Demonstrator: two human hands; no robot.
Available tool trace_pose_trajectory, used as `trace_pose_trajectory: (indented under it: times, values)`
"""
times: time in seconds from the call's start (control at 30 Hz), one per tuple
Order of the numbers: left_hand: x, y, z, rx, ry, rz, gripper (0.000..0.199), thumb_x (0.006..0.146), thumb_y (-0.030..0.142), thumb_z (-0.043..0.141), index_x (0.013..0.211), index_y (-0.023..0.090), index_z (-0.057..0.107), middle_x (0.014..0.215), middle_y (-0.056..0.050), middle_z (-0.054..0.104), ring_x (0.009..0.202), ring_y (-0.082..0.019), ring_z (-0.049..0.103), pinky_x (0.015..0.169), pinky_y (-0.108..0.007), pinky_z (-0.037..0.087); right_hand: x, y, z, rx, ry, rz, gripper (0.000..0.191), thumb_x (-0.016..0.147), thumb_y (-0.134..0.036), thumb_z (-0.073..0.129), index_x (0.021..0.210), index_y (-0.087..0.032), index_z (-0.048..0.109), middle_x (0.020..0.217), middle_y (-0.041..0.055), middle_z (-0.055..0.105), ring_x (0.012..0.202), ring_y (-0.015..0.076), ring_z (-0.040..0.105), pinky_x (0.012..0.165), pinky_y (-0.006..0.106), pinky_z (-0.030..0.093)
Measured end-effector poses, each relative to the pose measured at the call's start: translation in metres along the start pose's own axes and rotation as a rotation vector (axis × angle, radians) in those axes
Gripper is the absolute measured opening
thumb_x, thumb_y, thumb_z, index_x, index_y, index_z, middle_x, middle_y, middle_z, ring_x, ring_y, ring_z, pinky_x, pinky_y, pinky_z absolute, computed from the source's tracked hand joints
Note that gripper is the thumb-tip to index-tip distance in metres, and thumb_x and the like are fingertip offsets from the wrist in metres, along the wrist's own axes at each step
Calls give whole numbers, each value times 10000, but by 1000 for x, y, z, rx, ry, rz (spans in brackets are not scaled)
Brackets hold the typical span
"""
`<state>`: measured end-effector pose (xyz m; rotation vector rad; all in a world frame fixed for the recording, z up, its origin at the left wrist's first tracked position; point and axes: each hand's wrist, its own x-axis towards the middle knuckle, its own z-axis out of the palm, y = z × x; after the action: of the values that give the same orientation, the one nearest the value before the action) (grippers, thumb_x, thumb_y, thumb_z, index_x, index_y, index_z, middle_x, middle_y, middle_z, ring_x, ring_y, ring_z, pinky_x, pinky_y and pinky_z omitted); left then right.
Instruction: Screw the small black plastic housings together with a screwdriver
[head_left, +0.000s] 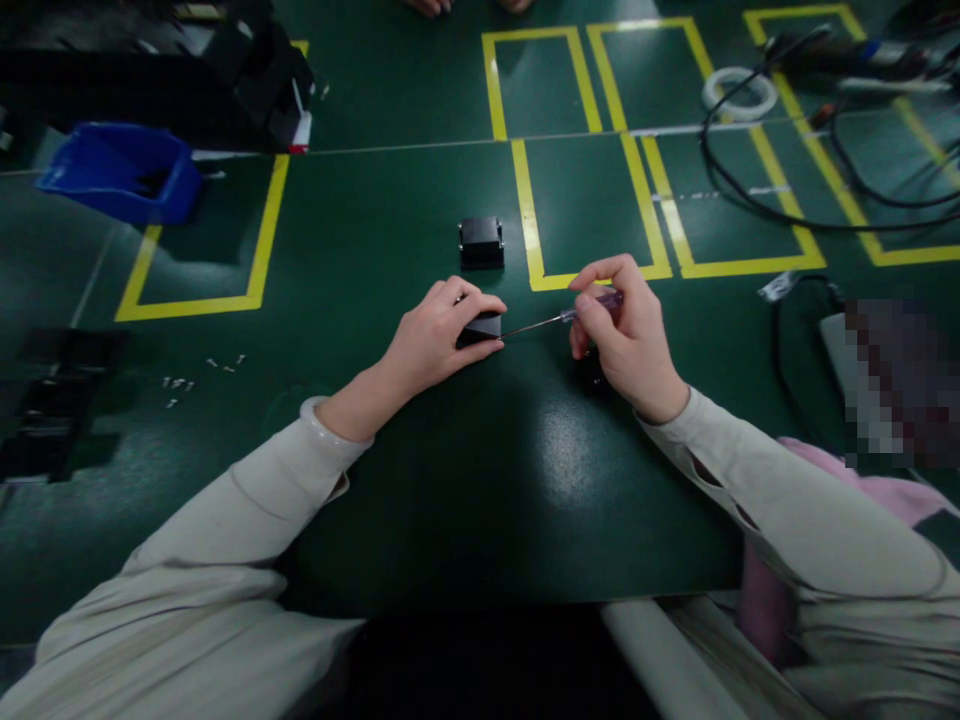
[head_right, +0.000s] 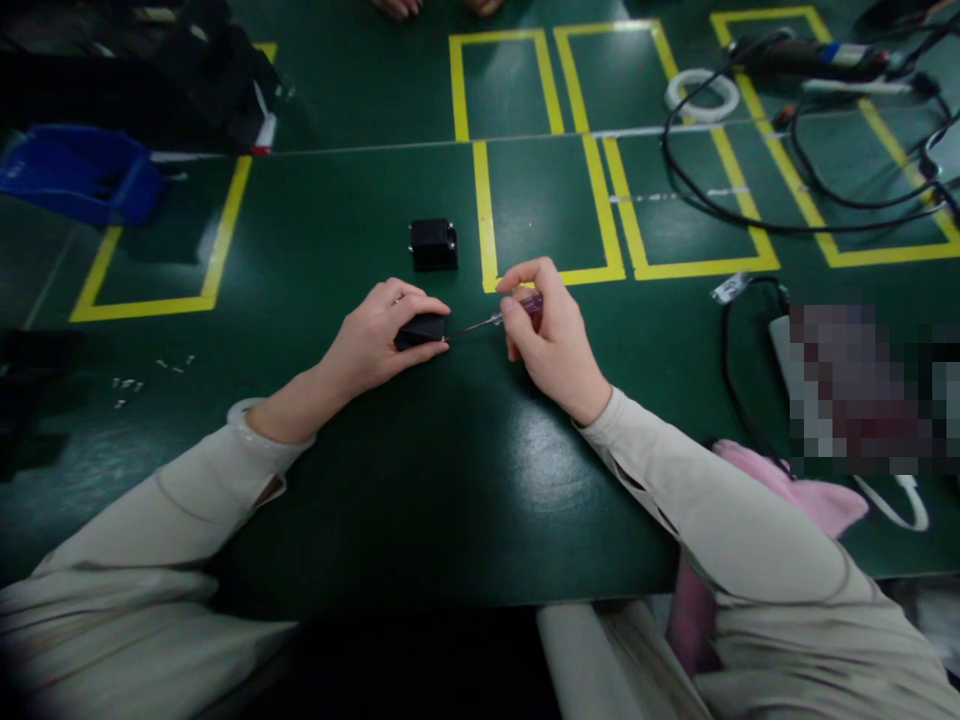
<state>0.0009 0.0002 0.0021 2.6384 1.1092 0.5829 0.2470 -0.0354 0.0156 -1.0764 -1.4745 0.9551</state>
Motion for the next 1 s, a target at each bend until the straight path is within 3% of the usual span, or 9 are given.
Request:
trace_pose_trajectory:
  times: [0.23,0.43,0.6,0.83,1.0]
  values:
    - [0,0,0,-10,-8,-15,358,938,362,654,1265,233,584,1192,-94,595,1091,-263,568,908,-412,498,0,0,0,-32,-21,7,252,972,-466,584,867,-243,533,474,-96,414,369,83,464,383,261,301]
    - [0,0,0,-12,-7,-11,356,938,363,655,1262,234,584,1189,-93,594,1083,-261,566,907,-415,495,1,0,0,-2,-14,-4,217,944,-436,634,942,-245,530,533,-85,504,409,88,501,420,264,372]
    - [0,0,1,-13,-5,-16,361,937,362,656,1266,235,581,1188,-90,590,1094,-261,565,917,-413,494,1,-2,0,-28,-17,-3,264,976,-444,580,834,-227,531,460,-96,409,358,77,459,377,249,292]
    - [0,0,2,-15,3,-8,357,937,368,656,1261,233,589,1182,-91,596,1085,-261,568,909,-411,495,2,0,0,42,-14,-4,242,924,-440,659,942,-235,533,530,-91,505,403,79,498,406,242,367]
    - [0,0,1,-4,9,3,369,930,342,672,1269,225,585,1188,-92,594,1088,-258,572,902,-400,501,1,-1,0,-12,-25,10,235,973,-427,588,861,-226,542,460,-100,414,356,75,457,368,243,301]
